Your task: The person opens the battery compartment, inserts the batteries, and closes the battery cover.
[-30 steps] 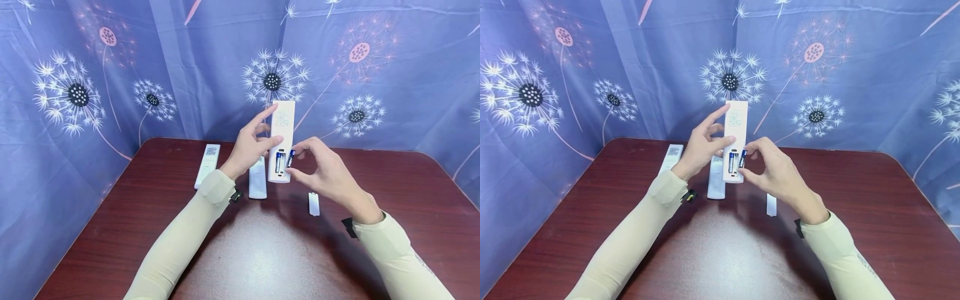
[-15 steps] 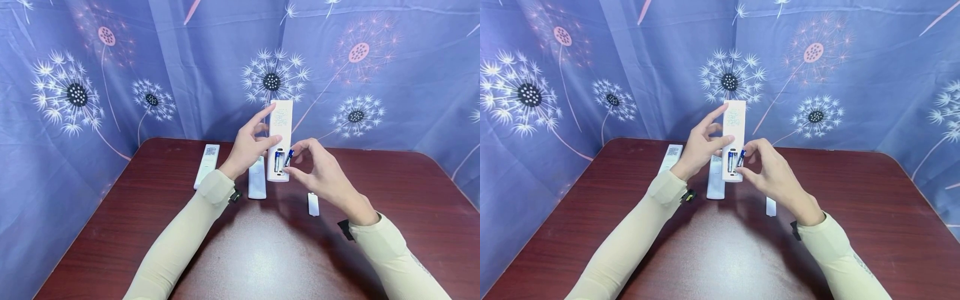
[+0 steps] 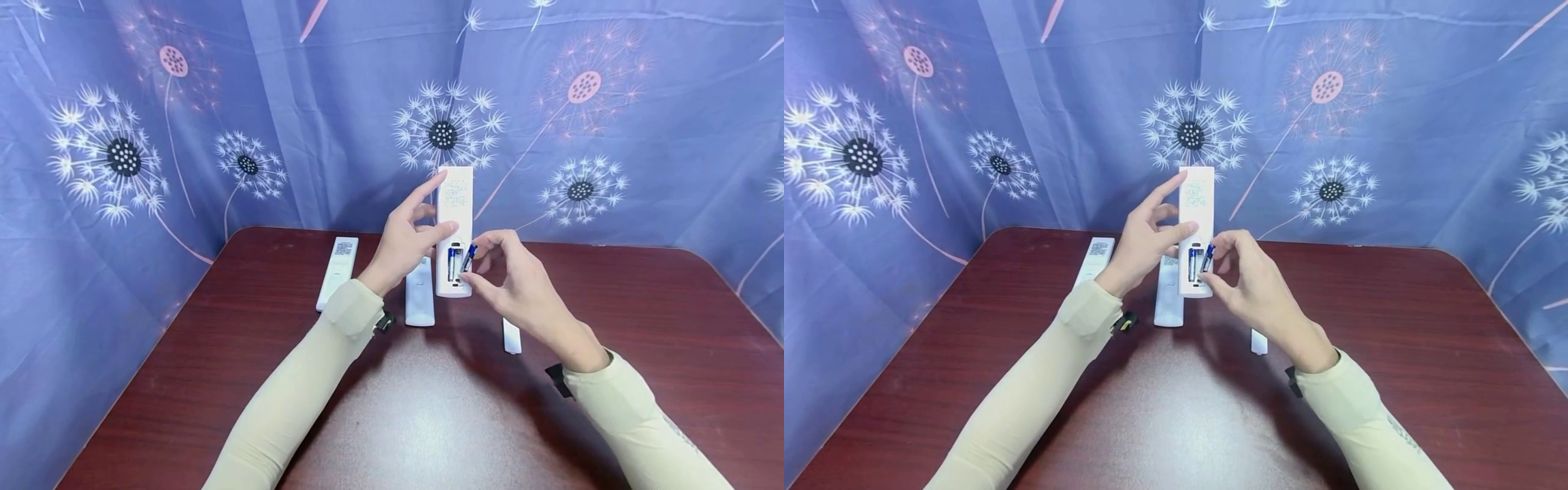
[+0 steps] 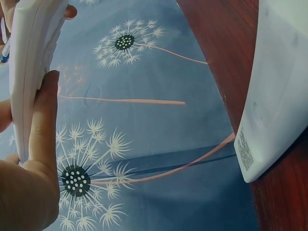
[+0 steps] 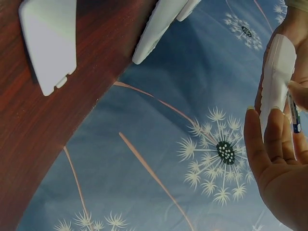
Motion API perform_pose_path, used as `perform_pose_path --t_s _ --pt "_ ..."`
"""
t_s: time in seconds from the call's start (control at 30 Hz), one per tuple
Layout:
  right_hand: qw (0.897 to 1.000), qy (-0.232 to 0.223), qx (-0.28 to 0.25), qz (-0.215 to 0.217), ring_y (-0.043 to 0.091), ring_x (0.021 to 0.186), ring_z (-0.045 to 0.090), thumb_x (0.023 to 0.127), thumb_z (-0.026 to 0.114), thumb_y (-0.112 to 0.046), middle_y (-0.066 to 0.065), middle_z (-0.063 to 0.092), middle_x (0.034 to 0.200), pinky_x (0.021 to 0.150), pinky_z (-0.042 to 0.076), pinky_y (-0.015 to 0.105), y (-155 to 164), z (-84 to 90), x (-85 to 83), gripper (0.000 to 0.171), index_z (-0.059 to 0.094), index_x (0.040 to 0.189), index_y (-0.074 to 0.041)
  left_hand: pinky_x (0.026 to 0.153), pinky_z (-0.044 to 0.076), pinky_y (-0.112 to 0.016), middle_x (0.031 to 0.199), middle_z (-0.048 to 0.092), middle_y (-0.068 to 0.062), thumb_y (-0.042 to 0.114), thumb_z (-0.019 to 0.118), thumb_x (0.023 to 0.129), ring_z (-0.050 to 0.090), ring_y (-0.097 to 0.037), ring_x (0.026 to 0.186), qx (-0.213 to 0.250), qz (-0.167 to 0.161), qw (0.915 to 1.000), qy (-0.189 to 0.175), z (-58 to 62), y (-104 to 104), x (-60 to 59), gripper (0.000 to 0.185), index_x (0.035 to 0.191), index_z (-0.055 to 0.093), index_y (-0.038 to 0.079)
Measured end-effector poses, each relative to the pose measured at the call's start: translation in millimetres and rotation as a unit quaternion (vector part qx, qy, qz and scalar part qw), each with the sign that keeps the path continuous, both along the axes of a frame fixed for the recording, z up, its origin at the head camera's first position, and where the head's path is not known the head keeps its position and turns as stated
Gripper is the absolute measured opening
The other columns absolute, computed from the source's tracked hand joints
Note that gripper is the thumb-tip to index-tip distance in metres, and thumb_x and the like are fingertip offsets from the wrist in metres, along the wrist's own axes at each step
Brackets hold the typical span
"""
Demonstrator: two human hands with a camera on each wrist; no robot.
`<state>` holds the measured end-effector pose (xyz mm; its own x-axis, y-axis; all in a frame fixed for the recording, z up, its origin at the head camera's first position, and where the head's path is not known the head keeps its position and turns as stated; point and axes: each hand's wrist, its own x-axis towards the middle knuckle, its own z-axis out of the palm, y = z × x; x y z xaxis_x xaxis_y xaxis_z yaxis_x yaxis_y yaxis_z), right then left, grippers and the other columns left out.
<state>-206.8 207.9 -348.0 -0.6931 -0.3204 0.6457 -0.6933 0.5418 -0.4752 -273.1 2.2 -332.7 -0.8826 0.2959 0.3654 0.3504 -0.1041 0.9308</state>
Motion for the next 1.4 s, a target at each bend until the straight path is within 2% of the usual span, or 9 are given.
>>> perform_pose_path --t_s 0.17,0.37,0.6,0.77,0.93,1.1,1.27,1.4 --pt "1.000 -0.005 -0.008 0.004 0.015 0.082 0.062 0.081 0.085 0.014 0.008 0.065 0.099 0.071 0.046 0.017 -2.2 -2.1 -0.2 0.046 0.056 0.116 0.003 0.057 0.056 -0.030 0.115 0.065 -0.014 0.002 0.077 0.098 0.072 -0.021 0.075 -0.002 0.009 0.9999 -0.006 -0.4 0.4 0.0 0.075 0.161 0.050 0.032" --pt "1.000 0.016 0.006 0.002 0.015 0.080 0.062 0.081 0.085 0.014 0.008 0.063 0.100 0.069 0.047 0.016 -3.5 -4.5 0.2 0.042 0.059 0.111 0.002 0.057 0.055 -0.030 0.117 0.064 -0.014 0.004 0.078 0.098 0.072 -0.021 0.076 -0.010 0.019 0.9995 -0.022 -0.4 1.0 0.8 0.075 0.160 0.050 0.036" --pt "0.998 0.059 0.038 0.006 0.015 0.081 0.062 0.081 0.087 0.009 0.010 0.062 0.099 0.071 0.047 0.019 -2.3 -6.0 -2.2 0.044 0.070 0.121 0.002 0.056 0.053 -0.029 0.118 0.062 -0.015 0.005 0.078 0.098 0.070 -0.021 0.073 -0.014 0.026 0.9994 -0.019 -1.2 1.3 -0.1 0.074 0.159 0.051 0.036" --pt "0.995 0.078 0.053 0.007 0.014 0.081 0.059 0.081 0.088 0.007 0.008 0.062 0.098 0.071 0.044 0.019 -1.0 -6.8 -3.5 0.043 0.074 0.121 -0.002 0.057 0.053 -0.029 0.117 0.062 -0.015 0.005 0.078 0.098 0.071 -0.021 0.073 -0.019 0.027 0.9992 -0.023 -1.5 1.1 0.3 0.074 0.159 0.051 0.036" --pt "0.997 0.066 0.033 0.027 0.013 0.082 0.059 0.081 0.087 0.010 0.006 0.063 0.097 0.074 0.046 0.017 -0.2 -5.0 -3.9 0.040 0.071 0.116 -0.001 0.055 0.049 -0.028 0.116 0.063 -0.014 0.005 0.078 0.098 0.066 -0.019 0.067 -0.022 0.024 0.9993 -0.020 -1.5 1.6 1.0 0.074 0.159 0.051 0.036" --pt "0.998 0.051 0.024 0.039 0.010 0.080 0.058 0.083 0.085 0.010 0.002 0.063 0.095 0.073 0.045 0.017 -1.2 -2.4 -1.8 0.034 0.066 0.106 -0.005 0.055 0.046 -0.027 0.116 0.062 -0.014 0.004 0.077 0.098 0.059 -0.017 0.060 -0.027 0.019 0.9993 -0.017 -2.7 2.1 1.7 0.074 0.160 0.051 0.035" --pt "0.999 0.029 0.021 0.026 0.011 0.072 0.056 0.085 0.084 0.008 -0.006 0.060 0.085 0.066 0.042 0.020 -1.7 -0.5 2.5 0.033 0.065 0.103 -0.010 0.054 0.047 -0.027 0.115 0.062 -0.015 0.003 0.077 0.098 0.064 -0.017 0.064 -0.021 0.018 0.9995 -0.016 -4.2 2.0 0.5 0.075 0.159 0.051 0.036" --pt "0.999 0.017 0.018 0.022 0.012 0.070 0.056 0.086 0.083 0.007 -0.007 0.061 0.083 0.064 0.043 0.021 -0.6 -0.2 3.8 0.031 0.066 0.105 -0.010 0.054 0.049 -0.027 0.115 0.062 -0.015 0.003 0.077 0.098 0.069 -0.018 0.069 -0.016 0.018 0.9995 -0.019 -3.8 2.2 -0.2 0.075 0.159 0.051 0.037"
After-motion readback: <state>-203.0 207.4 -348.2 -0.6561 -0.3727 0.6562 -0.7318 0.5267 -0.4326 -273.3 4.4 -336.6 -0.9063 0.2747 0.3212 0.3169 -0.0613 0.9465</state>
